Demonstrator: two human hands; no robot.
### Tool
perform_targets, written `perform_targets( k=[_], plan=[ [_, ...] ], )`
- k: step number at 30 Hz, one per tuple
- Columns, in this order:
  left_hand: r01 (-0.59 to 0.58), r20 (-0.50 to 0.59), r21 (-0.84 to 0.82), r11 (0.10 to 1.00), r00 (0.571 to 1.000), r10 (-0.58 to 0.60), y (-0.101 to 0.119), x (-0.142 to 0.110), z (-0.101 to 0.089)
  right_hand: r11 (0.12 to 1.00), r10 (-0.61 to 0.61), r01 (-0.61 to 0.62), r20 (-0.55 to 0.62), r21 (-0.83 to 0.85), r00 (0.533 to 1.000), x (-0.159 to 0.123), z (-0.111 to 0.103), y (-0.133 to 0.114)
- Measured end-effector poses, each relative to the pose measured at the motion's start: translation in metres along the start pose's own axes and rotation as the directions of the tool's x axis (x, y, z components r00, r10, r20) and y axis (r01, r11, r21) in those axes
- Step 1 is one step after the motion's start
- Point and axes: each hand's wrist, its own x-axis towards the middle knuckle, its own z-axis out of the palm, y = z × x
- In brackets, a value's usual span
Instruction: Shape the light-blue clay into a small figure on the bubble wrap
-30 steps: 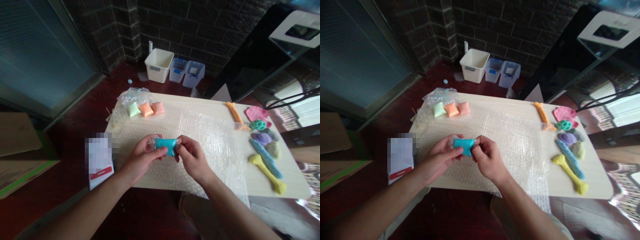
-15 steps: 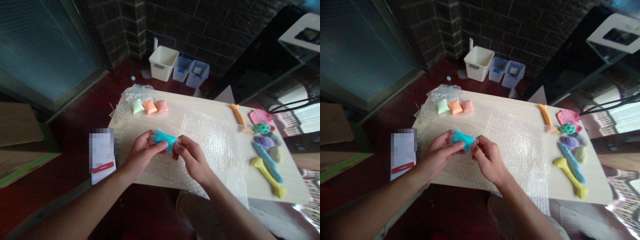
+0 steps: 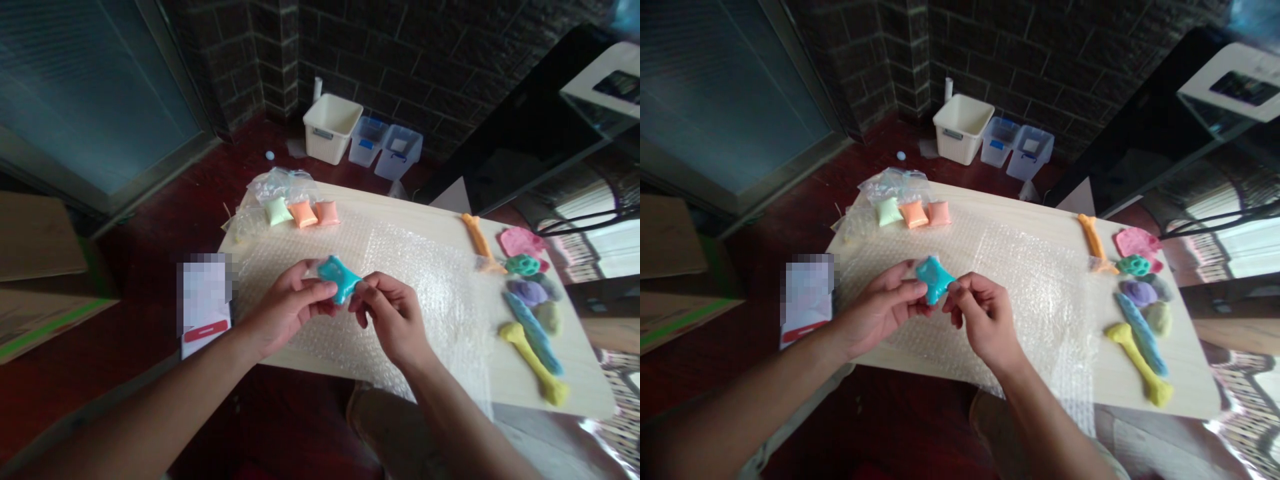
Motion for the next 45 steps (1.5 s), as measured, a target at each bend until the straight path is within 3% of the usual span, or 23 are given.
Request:
perform_targets(
  k=[4, 6, 7, 8, 10, 12, 14, 17, 24, 31, 45],
  plan=[
    [0.05, -0.022, -0.031, 0.998, 0.998, -0.051, -0.008, 0.001, 0.004, 0.992, 0.028, -0.003, -0.2, 0.126, 0.979, 0.004, 0.003, 0.005],
    [-0.03, -0.086, 0.076, 0.997, 0.996, 0.037, -0.013, 0.001, 0.003, 0.985, 0.049, -0.005, -0.249, 0.175, 0.967, 0.006, 0.003, 0.004],
    [-0.116, -0.123, 0.185, 0.976, 0.982, 0.14, -0.014, 0.0, 0.002, 0.983, 0.052, -0.004, -0.262, 0.184, 0.964, 0.007, 0.003, 0.003],
    [-0.213, -0.137, 0.328, 0.92, 0.953, 0.27, -0.015, -0.001, 0.001, 0.984, 0.052, -0.003, -0.27, 0.177, 0.961, 0.007, 0.003, 0.002],
    [-0.374, -0.052, 0.623, 0.686, 0.856, 0.514, -0.013, -0.004, 0.0, 0.99, 0.04, -0.002, -0.273, 0.138, 0.961, 0.007, 0.004, 0.002],
    [-0.465, 0.122, 0.782, 0.415, 0.767, 0.63, -0.01, -0.008, 0.0, 0.995, 0.019, 0.007, -0.263, 0.1, 0.965, 0.004, 0.005, 0.003],
    [-0.535, 0.267, 0.812, 0.234, 0.697, 0.666, -0.008, -0.01, 0.0, 0.996, -0.002, 0.025, -0.253, 0.088, 0.968, 0.001, 0.006, 0.006],
    [-0.586, 0.37, 0.804, 0.103, 0.627, 0.685, -0.008, -0.01, 0.0, 0.997, -0.028, 0.045, -0.258, 0.061, 0.966, -0.002, 0.011, 0.008],
    [-0.572, 0.427, 0.818, -0.059, 0.536, 0.728, -0.009, -0.006, 0.003, 0.998, -0.058, 0.054, -0.278, -0.022, 0.959, -0.003, 0.021, 0.003],
    [-0.535, 0.486, 0.823, -0.19, 0.493, 0.722, -0.01, -0.004, 0.003, 0.998, -0.04, 0.056, -0.311, 0.041, 0.95, -0.003, 0.022, 0.009],
    [-0.382, 0.508, 0.856, -0.347, 0.507, 0.696, -0.007, 0.007, 0.004, 0.979, 0.037, 0.038, -0.352, 0.203, 0.935, -0.003, 0.033, 0.015]
  ],
)
